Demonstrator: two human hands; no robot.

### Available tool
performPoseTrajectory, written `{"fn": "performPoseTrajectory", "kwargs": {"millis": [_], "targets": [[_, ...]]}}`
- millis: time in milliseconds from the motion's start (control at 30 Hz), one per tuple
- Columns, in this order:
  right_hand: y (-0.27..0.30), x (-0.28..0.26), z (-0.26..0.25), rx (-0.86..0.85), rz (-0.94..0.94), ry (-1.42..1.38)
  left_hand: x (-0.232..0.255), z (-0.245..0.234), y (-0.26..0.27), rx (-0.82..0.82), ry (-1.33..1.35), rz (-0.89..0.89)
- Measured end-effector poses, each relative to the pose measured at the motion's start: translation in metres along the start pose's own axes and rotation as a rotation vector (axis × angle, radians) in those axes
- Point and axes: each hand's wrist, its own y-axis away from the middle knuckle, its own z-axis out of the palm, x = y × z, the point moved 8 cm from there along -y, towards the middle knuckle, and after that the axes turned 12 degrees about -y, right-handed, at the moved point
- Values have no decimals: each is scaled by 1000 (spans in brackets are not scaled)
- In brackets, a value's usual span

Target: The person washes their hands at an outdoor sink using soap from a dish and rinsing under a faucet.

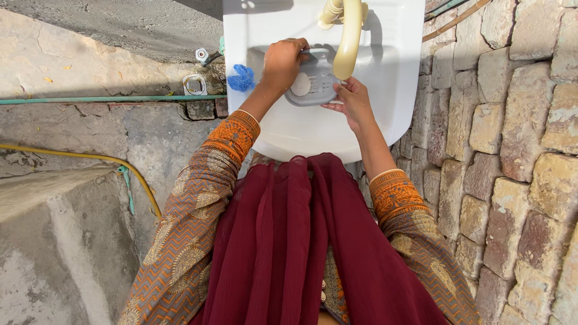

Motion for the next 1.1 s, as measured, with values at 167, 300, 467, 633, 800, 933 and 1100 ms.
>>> {"fn": "performPoseTrajectory", "kwargs": {"millis": [167, 300, 467, 633, 800, 933, 1100], "targets": [[35, -9, -62, 82, -28, 24, 39, 47, 1, -126, 185, 158], [57, -54, -106, 207, -147, 27, 48, 76, -12, -111, 517, 110], [74, -149, -93, 171, -390, 137, 59, 99, -2, -411, 1027, -376], [62, -229, -33, 44, -613, 158, 42, 90, -3, -260, 581, -466], [19, -263, 4, -92, -753, 1, 11, 118, -15, -158, 355, -235], [-5, -260, 4, -8, -737, -33, 19, 93, -13, 262, 179, -34], [-15, -259, -4, 34, -729, -65, 29, 103, 0, -233, 584, -257]]}}
